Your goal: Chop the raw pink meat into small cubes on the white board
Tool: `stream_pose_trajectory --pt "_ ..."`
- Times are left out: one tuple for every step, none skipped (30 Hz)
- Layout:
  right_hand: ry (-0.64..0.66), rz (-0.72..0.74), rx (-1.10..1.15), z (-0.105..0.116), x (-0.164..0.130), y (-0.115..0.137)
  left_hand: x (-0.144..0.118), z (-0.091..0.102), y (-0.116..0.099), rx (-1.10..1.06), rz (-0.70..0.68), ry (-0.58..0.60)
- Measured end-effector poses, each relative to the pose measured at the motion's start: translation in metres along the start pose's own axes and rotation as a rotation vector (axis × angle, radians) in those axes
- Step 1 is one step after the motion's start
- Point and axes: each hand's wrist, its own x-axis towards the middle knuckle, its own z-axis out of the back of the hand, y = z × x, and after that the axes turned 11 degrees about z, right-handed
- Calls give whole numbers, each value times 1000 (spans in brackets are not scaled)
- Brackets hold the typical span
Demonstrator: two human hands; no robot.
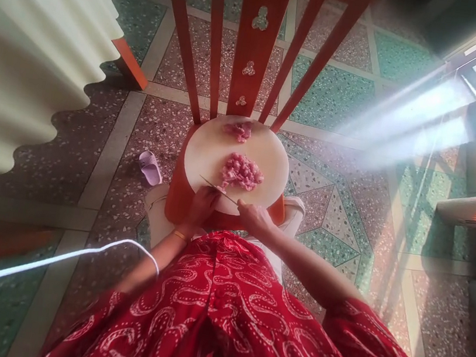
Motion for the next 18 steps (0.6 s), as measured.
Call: stream_pose_trajectory --pt "2 0 7 0 7 4 0 -1 1 -2 -3 1" --pt "-3 6 12 1 16 7 1 -1 2 -4 -3 3" --pt "-21 23 15 3 25 11 1 -1 2 -3 -4 7" --pt "-47 45 17 4 34 14 2 0 1 -1 -5 9" --pt "-75 73 18 6 42 17 2 2 1 3 -8 12" --pt "-99 98 19 7 47 18 3 4 -1 8 -14 17" --pt "-118 119 19 8 49 18 3 6 -2 15 -22 27" --pt "-131 132 17 8 48 16 4 10 -3 24 -33 46" --pt "-134 134 17 8 44 12 4 13 -3 38 -46 72" --pt "-127 124 18 7 38 5 5 17 -3 53 -57 97" --pt "-117 99 20 5 30 -4 5 20 -2 70 -65 118" --pt "-100 60 22 3 22 -13 6 24 -1 89 -71 130" --pt "-91 11 19 1 14 -24 6 27 1 108 -75 131" --pt "-98 -41 8 -1 8 -33 7 29 3 129 -74 129" --pt "-109 -84 0 -3 4 -42 8 31 5 150 -67 125" --pt "-128 -114 -5 -5 1 -49 10 33 5 168 -51 126" --pt "-145 -130 0 -7 -1 -54 12 34 5 181 -23 132" --pt "-155 -135 16 -9 -1 -57 15 35 3 182 18 139"
